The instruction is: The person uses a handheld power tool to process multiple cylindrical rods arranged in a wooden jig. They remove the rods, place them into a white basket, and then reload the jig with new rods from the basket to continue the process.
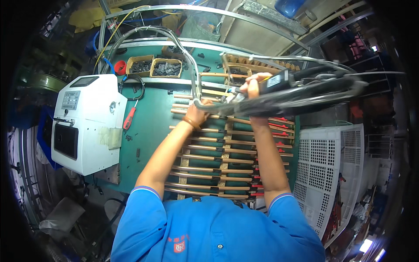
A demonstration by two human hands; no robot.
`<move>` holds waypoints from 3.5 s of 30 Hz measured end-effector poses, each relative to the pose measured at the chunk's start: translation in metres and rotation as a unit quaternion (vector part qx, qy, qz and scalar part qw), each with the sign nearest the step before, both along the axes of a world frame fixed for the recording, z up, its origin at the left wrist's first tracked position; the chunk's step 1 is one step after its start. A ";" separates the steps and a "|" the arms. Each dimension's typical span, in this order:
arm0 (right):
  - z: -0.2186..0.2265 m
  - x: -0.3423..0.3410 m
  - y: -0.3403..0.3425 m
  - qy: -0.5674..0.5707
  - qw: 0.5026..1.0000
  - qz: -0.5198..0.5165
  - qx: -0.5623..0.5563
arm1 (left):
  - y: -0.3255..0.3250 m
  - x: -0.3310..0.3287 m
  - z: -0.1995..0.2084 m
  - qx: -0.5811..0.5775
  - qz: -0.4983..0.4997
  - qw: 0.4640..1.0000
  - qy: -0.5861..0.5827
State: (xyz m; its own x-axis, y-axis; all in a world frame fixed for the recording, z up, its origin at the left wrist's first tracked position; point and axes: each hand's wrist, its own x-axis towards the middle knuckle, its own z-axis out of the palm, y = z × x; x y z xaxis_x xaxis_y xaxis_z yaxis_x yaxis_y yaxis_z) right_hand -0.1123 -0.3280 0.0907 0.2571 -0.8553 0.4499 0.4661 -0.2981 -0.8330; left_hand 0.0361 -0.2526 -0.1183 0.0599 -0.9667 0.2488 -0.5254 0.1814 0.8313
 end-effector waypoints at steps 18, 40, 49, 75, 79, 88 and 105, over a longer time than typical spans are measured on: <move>0.020 0.000 0.026 0.034 0.995 -0.093 0.010 | 0.023 -0.034 0.012 -0.088 0.109 0.987 -0.083; -0.023 -0.004 0.028 -0.066 0.988 0.126 0.060 | 0.020 -0.037 0.027 -0.141 0.117 0.972 -0.149; -0.062 -0.007 0.023 0.127 0.989 0.022 -0.072 | 0.037 0.000 -0.039 -0.087 0.141 0.979 0.117; -0.083 0.000 0.008 0.043 0.997 0.049 0.032 | 0.056 0.003 0.041 -0.117 0.163 0.975 -0.091; -0.028 0.009 0.042 0.032 0.997 -0.005 0.076 | 0.047 0.017 0.023 -0.158 0.071 0.979 -0.110; -0.008 0.005 0.060 -0.060 0.977 0.057 0.195 | 0.053 0.011 0.031 -0.160 0.097 0.977 -0.103; -0.005 0.009 0.051 -0.027 0.995 0.100 0.008 | 0.052 0.010 0.033 -0.114 0.124 0.971 -0.169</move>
